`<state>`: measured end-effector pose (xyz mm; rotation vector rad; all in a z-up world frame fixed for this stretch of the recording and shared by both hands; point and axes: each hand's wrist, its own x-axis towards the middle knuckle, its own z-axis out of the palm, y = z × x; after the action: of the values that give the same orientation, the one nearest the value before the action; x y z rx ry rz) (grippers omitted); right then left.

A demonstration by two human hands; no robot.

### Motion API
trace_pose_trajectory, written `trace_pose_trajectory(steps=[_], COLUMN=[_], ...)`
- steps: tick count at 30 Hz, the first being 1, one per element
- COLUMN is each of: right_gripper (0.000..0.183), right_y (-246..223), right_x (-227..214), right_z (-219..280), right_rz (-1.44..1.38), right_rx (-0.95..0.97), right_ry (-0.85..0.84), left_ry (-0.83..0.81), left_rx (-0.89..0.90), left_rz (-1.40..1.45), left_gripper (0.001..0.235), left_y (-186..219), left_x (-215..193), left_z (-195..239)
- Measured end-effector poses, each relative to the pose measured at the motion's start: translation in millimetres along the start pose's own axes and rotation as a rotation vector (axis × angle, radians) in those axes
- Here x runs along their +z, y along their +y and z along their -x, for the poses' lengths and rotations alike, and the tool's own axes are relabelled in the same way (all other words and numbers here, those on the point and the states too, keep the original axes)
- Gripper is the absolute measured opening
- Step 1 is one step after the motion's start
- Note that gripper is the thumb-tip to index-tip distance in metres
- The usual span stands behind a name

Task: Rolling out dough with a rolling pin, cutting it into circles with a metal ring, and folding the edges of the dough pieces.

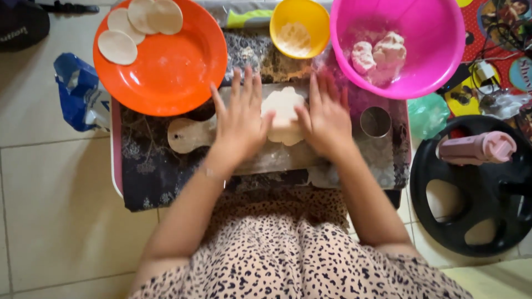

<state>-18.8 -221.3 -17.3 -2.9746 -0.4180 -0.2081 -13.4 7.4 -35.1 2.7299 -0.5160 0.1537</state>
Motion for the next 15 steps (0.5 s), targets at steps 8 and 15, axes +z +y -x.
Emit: trace_pose_trajectory(steps=[8, 15], right_gripper=[0.083, 0.073], right_y=[2.7, -14.8], right_x=[-14.3, -17.4], right_z=[-44.4, 16.1], right_rz=[-0.128, -0.016], right_rx=[0.135, 0.039], right_ry=[-0.302, -0.091], left_ry=[-0.241, -0.098], left_rx=[-0.153, -0.05], left_rz=[-0.012, 0.007], left_gripper=[0.079, 0.078], left_y=[6.8, 21.1], left_x=[-40.8, -32.2], left_z=[-39.0, 14.5])
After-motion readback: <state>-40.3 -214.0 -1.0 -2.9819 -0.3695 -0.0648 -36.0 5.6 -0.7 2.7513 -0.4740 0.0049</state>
